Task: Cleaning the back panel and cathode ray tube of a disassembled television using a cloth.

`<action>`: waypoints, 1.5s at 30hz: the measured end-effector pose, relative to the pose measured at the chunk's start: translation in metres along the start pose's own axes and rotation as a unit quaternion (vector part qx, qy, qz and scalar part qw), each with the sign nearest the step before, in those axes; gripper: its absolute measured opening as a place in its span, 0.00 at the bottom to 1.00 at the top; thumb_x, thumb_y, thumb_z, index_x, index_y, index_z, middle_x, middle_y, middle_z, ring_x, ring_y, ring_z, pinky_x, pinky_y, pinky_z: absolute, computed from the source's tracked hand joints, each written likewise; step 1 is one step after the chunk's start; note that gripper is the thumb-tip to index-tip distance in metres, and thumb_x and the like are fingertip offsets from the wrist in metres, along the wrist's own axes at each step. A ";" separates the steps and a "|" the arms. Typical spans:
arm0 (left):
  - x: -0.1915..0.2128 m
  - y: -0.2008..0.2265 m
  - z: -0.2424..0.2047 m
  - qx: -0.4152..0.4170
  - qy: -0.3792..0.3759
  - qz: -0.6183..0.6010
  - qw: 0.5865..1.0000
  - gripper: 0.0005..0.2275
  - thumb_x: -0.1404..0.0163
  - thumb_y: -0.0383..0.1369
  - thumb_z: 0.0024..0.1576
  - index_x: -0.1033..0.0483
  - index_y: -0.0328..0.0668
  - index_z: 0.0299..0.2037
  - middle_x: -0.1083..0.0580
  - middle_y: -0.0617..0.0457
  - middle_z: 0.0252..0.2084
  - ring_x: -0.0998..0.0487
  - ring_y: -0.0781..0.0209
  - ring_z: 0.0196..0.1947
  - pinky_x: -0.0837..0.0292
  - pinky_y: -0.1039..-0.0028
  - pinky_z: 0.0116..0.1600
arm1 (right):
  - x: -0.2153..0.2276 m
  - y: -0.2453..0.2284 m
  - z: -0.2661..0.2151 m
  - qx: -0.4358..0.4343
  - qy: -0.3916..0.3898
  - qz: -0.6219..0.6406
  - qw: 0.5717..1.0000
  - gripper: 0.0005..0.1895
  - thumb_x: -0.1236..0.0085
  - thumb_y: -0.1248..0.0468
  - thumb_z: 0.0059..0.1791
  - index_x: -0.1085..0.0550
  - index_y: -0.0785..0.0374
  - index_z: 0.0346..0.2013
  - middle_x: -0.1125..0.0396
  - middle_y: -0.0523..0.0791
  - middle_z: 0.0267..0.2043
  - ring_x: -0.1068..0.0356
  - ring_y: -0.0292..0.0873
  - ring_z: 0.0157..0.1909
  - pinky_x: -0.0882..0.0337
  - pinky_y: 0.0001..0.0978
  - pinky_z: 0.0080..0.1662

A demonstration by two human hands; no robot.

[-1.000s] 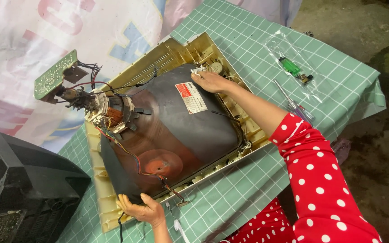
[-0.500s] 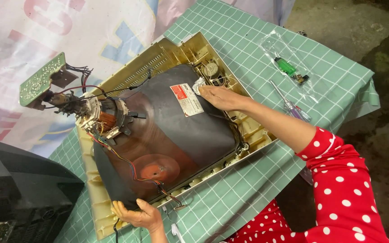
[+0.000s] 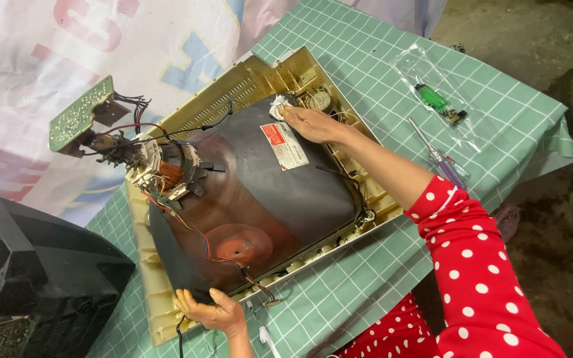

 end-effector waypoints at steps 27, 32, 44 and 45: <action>0.002 -0.009 -0.002 0.014 -0.001 0.005 1.000 0.22 0.60 0.38 0.69 0.37 0.22 0.64 0.38 0.28 0.69 0.41 0.26 0.71 0.44 0.39 0.71 | 0.020 0.020 -0.096 -0.067 0.062 0.137 0.986 0.18 0.43 0.66 0.53 0.21 0.48 0.57 0.23 0.34 0.40 0.35 0.29 0.34 0.34 0.24 0.45; 0.003 -0.013 -0.001 0.023 -0.007 -0.001 1.000 0.21 0.60 0.38 0.69 0.37 0.24 0.64 0.38 0.29 0.70 0.42 0.25 0.72 0.44 0.39 0.72 | 0.020 0.028 -0.100 -0.121 0.053 0.439 0.889 0.11 0.45 0.69 0.55 0.23 0.64 0.52 0.30 0.40 0.34 0.32 0.32 0.29 0.19 0.27 0.33; 0.006 -0.017 0.001 0.009 -0.008 -0.003 1.000 0.21 0.60 0.37 0.68 0.34 0.24 0.63 0.38 0.29 0.69 0.41 0.24 0.72 0.43 0.40 0.72 | 0.029 0.010 -0.067 -0.120 0.140 0.138 0.973 0.04 0.44 0.65 0.52 0.30 0.51 0.35 0.39 0.34 0.31 0.49 0.28 0.27 0.47 0.24 0.33; 0.006 -0.016 0.001 0.007 -0.009 -0.001 1.000 0.21 0.60 0.37 0.68 0.34 0.24 0.63 0.37 0.28 0.69 0.41 0.24 0.72 0.43 0.40 0.72 | 0.038 0.003 -0.067 -0.090 0.202 0.041 0.974 0.18 0.44 0.63 0.47 0.18 0.49 0.51 0.24 0.34 0.41 0.35 0.27 0.38 0.35 0.26 0.44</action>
Point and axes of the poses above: each hand's wrist, its own z-axis towards the middle knuckle, its own x-axis out of the back of the hand, y = z × x, the point moved 10 cm from there along z, towards the middle knuckle
